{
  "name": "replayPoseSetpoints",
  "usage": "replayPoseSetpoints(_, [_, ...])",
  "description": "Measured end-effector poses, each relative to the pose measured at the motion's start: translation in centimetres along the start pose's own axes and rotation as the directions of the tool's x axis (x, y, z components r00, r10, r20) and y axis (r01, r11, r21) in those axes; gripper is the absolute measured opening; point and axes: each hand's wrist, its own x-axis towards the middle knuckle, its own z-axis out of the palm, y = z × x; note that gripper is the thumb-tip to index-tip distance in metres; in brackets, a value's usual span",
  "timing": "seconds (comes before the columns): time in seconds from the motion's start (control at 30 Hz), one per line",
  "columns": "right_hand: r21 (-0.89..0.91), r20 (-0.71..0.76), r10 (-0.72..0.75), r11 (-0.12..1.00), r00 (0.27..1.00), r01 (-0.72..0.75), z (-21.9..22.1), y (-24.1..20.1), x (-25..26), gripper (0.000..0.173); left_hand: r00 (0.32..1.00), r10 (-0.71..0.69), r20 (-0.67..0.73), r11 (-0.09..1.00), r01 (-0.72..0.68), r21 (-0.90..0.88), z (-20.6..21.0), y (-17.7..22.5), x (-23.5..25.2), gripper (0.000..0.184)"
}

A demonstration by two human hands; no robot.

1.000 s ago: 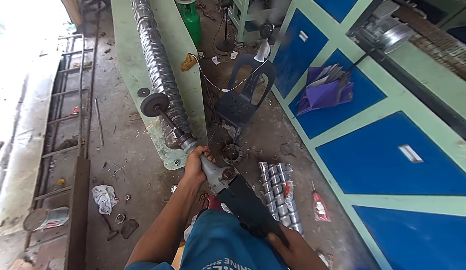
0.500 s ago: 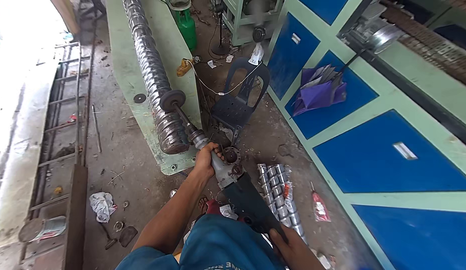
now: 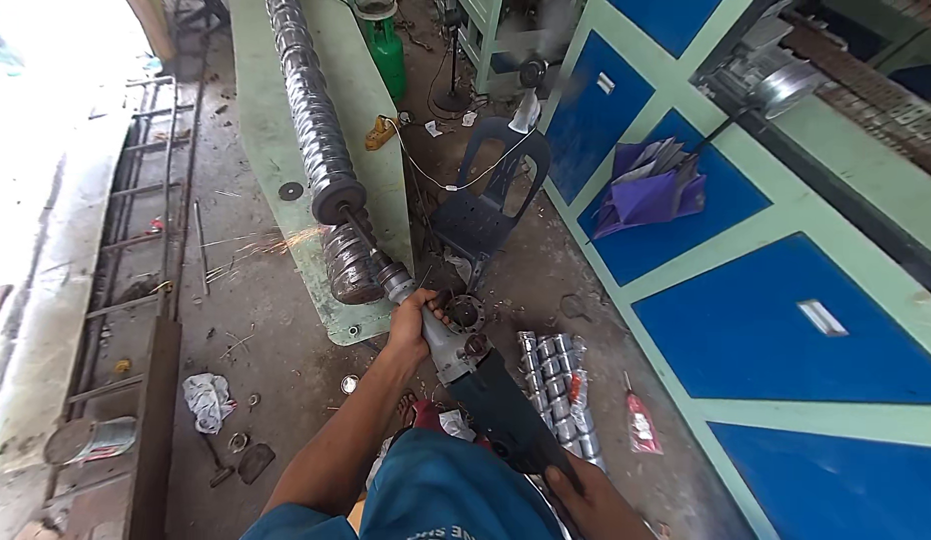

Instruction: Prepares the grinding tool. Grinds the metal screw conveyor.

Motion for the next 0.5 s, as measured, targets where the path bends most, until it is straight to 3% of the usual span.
replayPoseSetpoints(0.5, [-0.092, 0.026, -0.026, 0.995, 0.999, 0.028, 0.1, -1.0, -0.1, 0.054, 1.000, 0.016, -0.018, 0.999, -0.017, -0.033, -2.1, 0.8, -1.0, 0.013])
